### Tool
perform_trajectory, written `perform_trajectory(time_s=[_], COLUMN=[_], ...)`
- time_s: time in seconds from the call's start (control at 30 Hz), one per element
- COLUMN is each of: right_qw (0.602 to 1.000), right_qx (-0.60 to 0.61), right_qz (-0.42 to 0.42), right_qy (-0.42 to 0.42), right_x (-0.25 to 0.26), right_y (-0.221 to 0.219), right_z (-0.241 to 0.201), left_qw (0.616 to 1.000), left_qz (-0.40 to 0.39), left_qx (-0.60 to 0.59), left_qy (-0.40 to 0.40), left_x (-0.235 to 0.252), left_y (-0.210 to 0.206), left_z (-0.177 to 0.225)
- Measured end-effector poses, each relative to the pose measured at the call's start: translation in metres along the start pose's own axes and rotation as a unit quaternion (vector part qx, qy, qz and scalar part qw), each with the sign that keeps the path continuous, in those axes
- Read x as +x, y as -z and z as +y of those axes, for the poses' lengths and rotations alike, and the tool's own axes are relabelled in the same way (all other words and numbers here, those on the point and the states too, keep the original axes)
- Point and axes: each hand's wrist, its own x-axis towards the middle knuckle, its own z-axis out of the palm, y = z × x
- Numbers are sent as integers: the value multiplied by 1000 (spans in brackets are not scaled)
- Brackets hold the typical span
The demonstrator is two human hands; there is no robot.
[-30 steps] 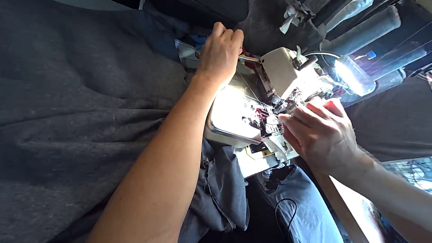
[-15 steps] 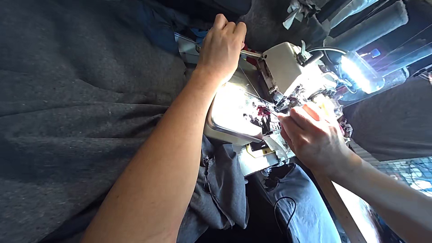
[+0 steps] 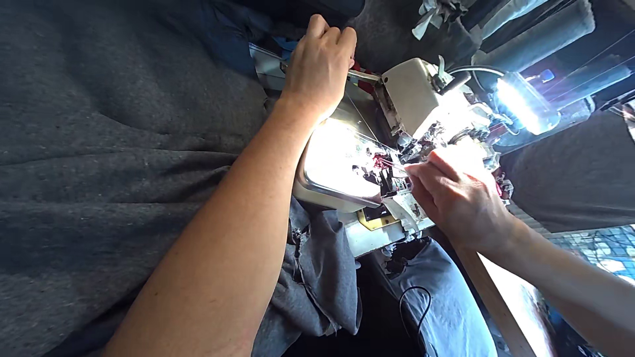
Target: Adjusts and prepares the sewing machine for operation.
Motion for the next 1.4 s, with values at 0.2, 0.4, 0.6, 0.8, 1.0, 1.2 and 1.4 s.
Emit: perform_trajectory(time_s=[0.2,0.4,0.6,0.8,1.0,1.2,1.4], right_qw=[999,995,991,995,988,989,988], right_qx=[-41,-78,33,-38,-47,-12,-50], right_qz=[5,-45,-127,-88,-141,-146,-146], right_qy=[32,32,-12,5,32,6,16], right_x=[2,8,28,30,28,39,45], right_y=[-9,-15,9,3,2,13,11], right_z=[-4,-15,-1,-13,-12,-11,-14], left_qw=[1000,1000,977,1000,1000,996,1000], left_qz=[-3,-2,198,-11,15,84,5], left_qx=[-6,1,34,2,13,16,9], left_qy=[0,3,-75,6,-7,-20,11], left_x=[0,0,12,0,3,7,1], left_y=[1,1,-58,2,-9,-31,-2], left_z=[-1,0,-33,1,-6,-16,1])
